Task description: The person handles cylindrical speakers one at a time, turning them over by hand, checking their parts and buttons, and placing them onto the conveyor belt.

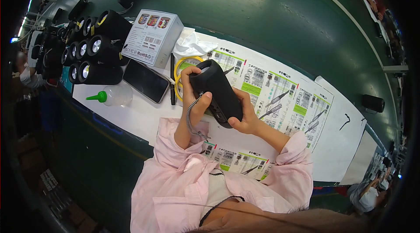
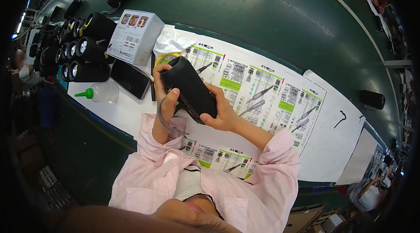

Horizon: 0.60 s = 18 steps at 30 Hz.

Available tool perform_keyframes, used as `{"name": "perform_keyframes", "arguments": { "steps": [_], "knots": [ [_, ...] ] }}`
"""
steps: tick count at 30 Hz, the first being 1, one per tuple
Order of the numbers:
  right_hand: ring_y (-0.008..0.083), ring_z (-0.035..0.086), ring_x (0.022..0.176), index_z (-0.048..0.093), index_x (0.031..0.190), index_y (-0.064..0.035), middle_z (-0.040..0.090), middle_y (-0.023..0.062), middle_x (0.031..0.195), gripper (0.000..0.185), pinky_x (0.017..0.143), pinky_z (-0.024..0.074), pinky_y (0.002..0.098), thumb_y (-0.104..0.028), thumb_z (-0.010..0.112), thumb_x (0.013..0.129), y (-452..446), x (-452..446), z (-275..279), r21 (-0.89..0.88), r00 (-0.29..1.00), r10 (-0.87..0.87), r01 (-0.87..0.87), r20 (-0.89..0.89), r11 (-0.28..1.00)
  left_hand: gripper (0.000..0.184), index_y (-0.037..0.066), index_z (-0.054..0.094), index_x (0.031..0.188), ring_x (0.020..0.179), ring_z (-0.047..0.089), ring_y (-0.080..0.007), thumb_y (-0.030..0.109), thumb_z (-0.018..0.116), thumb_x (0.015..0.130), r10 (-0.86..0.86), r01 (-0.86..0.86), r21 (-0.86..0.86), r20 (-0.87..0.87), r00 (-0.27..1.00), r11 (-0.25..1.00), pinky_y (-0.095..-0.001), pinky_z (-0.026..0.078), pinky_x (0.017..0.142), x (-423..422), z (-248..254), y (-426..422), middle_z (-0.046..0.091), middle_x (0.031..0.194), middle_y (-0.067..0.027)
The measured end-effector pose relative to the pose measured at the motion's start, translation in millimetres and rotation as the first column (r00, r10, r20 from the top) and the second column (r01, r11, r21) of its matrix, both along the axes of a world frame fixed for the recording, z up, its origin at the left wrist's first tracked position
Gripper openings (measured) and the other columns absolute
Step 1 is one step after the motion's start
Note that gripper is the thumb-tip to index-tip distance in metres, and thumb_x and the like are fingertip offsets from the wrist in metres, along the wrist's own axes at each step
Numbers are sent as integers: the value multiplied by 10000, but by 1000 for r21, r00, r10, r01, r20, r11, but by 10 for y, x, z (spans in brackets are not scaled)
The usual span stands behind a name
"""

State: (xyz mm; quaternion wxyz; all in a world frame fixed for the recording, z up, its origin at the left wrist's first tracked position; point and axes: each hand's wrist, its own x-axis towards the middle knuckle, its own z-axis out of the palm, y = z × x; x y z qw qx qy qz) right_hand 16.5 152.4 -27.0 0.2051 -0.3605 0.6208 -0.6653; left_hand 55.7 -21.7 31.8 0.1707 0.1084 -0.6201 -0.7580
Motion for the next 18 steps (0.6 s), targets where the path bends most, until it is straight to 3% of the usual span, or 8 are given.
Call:
{"name": "perform_keyframes", "arguments": {
  "steps": [9, 18],
  "knots": [
    [275, 514, 1041, 243, 1315, -8, 469, 204, 1175, 747, 892, 398, 356, -340, 638, 775, 7, 9, 38, 33, 1000, 14, -14, -18, 999, 516, 44, 404, 1094, 859, 504, -131, 119, 596, 620, -100, 100, 60, -4, 995, 993, -251, 442, 761, -8, 49, -191, 474, 977, -78],
    [336, 514, 1044, 239, 1309, -6, 447, 229, 1199, 767, 899, 398, 389, -332, 651, 750, 9, 29, 9, 57, 989, 18, -10, -144, 998, 498, 47, 384, 1081, 857, 515, -123, 5, 506, 599, -217, 209, 157, 36, 976, 965, -250, 446, 775, 39, 181, -265, 481, 951, -82]
  ]
}}
